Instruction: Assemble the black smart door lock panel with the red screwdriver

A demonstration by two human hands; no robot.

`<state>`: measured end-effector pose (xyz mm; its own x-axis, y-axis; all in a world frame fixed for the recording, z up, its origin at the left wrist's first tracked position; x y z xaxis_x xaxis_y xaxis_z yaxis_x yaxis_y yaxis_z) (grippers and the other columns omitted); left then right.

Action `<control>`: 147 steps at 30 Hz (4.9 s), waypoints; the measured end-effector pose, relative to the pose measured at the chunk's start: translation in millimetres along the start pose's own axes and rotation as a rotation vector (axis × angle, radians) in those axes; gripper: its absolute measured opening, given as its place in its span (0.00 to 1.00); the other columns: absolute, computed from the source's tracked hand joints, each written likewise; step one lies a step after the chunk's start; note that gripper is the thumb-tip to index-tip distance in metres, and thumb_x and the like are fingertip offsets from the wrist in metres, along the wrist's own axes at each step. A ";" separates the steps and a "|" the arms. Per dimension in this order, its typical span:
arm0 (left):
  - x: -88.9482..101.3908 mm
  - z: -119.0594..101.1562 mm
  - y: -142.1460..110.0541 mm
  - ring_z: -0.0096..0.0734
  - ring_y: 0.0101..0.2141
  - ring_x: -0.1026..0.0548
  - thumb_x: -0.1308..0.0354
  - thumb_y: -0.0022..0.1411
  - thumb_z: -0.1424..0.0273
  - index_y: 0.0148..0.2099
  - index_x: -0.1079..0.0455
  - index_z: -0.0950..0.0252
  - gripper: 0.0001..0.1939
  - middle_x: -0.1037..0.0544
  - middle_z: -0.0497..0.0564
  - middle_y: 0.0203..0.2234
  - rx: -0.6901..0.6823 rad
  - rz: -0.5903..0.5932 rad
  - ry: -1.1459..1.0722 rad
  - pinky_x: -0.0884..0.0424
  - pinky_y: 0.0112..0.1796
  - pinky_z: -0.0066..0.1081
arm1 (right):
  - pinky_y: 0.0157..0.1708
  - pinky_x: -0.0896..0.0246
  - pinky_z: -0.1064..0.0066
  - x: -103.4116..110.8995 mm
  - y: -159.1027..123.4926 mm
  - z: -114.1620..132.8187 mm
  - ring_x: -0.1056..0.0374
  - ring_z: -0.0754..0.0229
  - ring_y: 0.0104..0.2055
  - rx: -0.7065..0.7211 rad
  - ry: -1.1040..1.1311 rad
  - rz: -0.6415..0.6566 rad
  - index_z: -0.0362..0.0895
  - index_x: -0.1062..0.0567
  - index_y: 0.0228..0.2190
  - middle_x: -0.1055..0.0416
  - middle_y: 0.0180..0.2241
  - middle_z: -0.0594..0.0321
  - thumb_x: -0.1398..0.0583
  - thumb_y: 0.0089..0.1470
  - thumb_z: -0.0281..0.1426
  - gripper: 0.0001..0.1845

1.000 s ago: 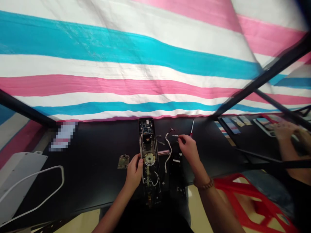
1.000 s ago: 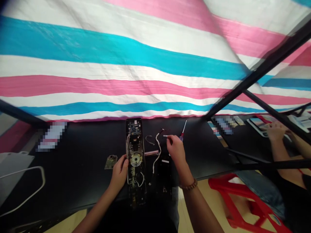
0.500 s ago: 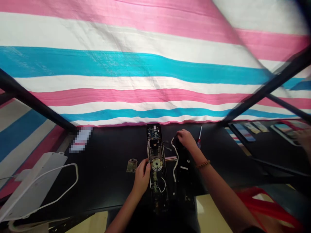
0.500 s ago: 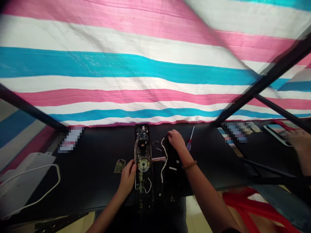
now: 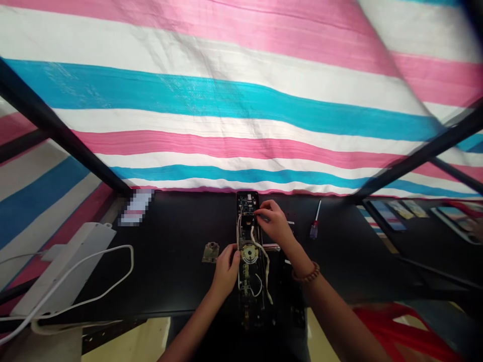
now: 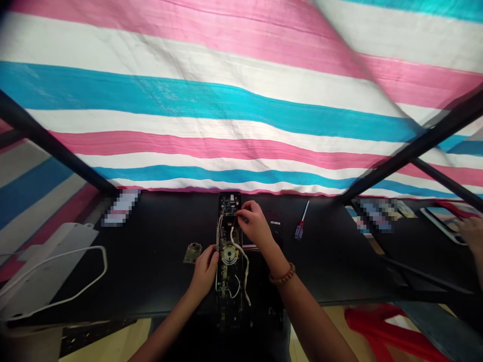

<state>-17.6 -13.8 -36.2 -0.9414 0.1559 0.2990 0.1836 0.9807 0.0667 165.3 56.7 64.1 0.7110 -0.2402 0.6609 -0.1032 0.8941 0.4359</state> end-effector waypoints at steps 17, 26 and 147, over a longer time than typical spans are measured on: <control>-2.2 -0.8 -0.4 0.39 0.38 0.25 0.54 0.71 0.61 0.42 0.29 0.64 0.15 0.22 0.53 0.36 0.000 0.044 -0.014 0.32 0.40 0.34 | 0.38 0.36 0.66 -9.2 3.3 -10.7 0.35 0.61 0.33 -0.214 -0.111 0.050 0.43 0.18 0.32 0.34 0.33 0.60 0.42 0.52 0.24 0.12; -2.7 -1.9 -0.3 0.39 0.38 0.26 0.54 0.71 0.62 0.43 0.30 0.64 0.15 0.23 0.53 0.36 -0.006 0.052 -0.023 0.33 0.40 0.33 | 0.47 0.34 0.60 -8.0 -1.2 6.3 0.34 0.53 0.44 -0.069 -0.220 0.040 0.43 0.20 0.35 0.35 0.41 0.54 0.41 0.54 0.24 0.10; 2.0 11.6 0.5 0.33 0.32 0.28 0.50 0.68 0.64 0.41 0.29 0.65 0.12 0.25 0.49 0.31 0.044 -0.006 -0.120 0.35 0.34 0.30 | 0.42 0.45 0.62 -25.9 -13.9 44.7 0.35 0.55 0.40 -0.015 -0.285 0.084 0.45 0.22 0.33 0.30 0.33 0.60 0.41 0.57 0.24 0.08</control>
<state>-22.6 -11.7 -46.6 -0.9702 0.1602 0.1820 0.1675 0.9855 0.0257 117.2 33.6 68.2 0.4761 -0.2596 0.8402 -0.1414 0.9204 0.3645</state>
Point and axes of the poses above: each hand's wrist, its own y-axis towards the middle knuckle, its own x-axis out of the back of the hand, z = x × y, the point moved 9 cm from there along y, towards the middle knuckle
